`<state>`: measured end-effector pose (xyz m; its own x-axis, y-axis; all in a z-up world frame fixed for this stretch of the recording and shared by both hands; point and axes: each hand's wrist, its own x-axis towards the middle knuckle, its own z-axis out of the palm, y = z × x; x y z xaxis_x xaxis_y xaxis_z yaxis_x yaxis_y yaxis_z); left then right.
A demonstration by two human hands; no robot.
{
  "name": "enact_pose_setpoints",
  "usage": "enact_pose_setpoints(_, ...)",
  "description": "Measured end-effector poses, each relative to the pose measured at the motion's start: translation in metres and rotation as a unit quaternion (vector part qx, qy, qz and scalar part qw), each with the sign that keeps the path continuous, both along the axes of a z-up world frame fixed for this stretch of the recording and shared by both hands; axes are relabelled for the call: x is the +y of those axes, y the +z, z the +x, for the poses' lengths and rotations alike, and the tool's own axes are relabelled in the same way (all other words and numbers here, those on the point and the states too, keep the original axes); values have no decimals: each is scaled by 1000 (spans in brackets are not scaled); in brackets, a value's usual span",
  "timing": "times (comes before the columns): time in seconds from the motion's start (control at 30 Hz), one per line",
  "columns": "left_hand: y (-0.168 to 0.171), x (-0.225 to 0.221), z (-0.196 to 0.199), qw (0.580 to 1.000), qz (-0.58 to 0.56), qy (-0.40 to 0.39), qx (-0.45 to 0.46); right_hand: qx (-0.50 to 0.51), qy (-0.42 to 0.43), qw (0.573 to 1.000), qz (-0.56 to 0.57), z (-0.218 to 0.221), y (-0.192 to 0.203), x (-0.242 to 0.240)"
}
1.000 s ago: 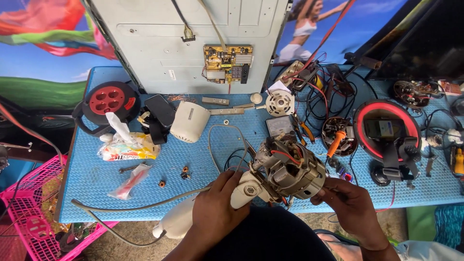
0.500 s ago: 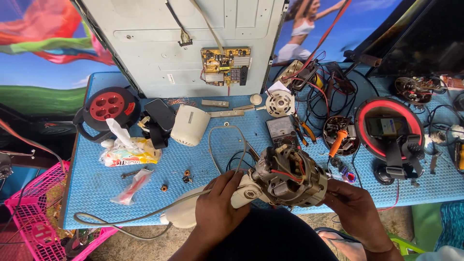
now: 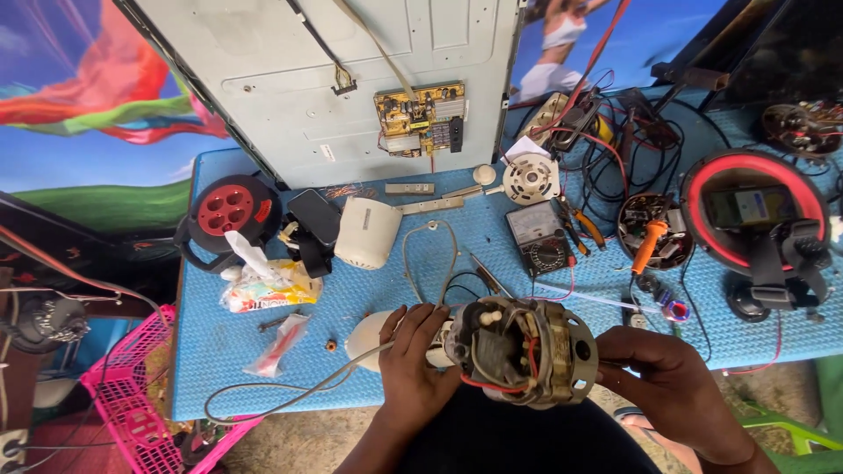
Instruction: Disassembling and aligning the housing components of an electric fan motor using a screwdriver and pliers.
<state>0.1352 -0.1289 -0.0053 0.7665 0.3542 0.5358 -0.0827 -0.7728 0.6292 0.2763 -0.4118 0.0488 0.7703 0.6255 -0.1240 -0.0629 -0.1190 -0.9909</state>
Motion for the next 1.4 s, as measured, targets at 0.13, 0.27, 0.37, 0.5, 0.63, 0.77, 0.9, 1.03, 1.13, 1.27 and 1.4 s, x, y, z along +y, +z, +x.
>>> enact_pose_setpoints(0.13, -3, 3, 1, 1000, -9, 6, -8, -12, 21, 1000, -5, 3, -6, 0)
enact_pose_setpoints(0.27, 0, 4, 2, 999, 3, 23, -27, -12, 28, 1000, -5, 4, 0, 7)
enact_pose_setpoints(0.37, 0, 4, 1, 999, -8, 30, -22, -20, 38, 999, -7, 6, 1, 10)
enact_pose_setpoints(0.5, 6, 4, 1, 1000, -11, 28, -6, 8, 55, 995, -86, 9, -4, 8)
enact_pose_setpoints(0.63, 22, 6, 3, 1000, -18, 5, 1, 11, 17, 988, -150, 12, -40, -6)
enact_pose_setpoints(0.77, 27, 15, -3, 999, -9, -15, 51, 50, -46, 962, -263, 23, -3, 20)
enact_pose_setpoints(0.9, 54, 31, 6, 993, -34, 21, 109, 54, -31, 993, -98, 43, -5, 27)
enact_pose_setpoints(1.03, 74, 48, 4, 971, -84, 84, 208, 62, -14, 996, -63, 46, -17, 23)
enact_pose_setpoints(1.13, 72, 55, 0, 927, -122, 141, 326, 64, -16, 989, -131, 40, -29, 23)
enact_pose_setpoints(1.27, 36, 54, -1, 869, -157, 165, 439, 103, -30, 980, -168, 32, -49, 19)
enact_pose_setpoints(1.4, -7, 47, 5, 853, -210, 140, 457, 133, -53, 962, -230, 23, -67, 15)
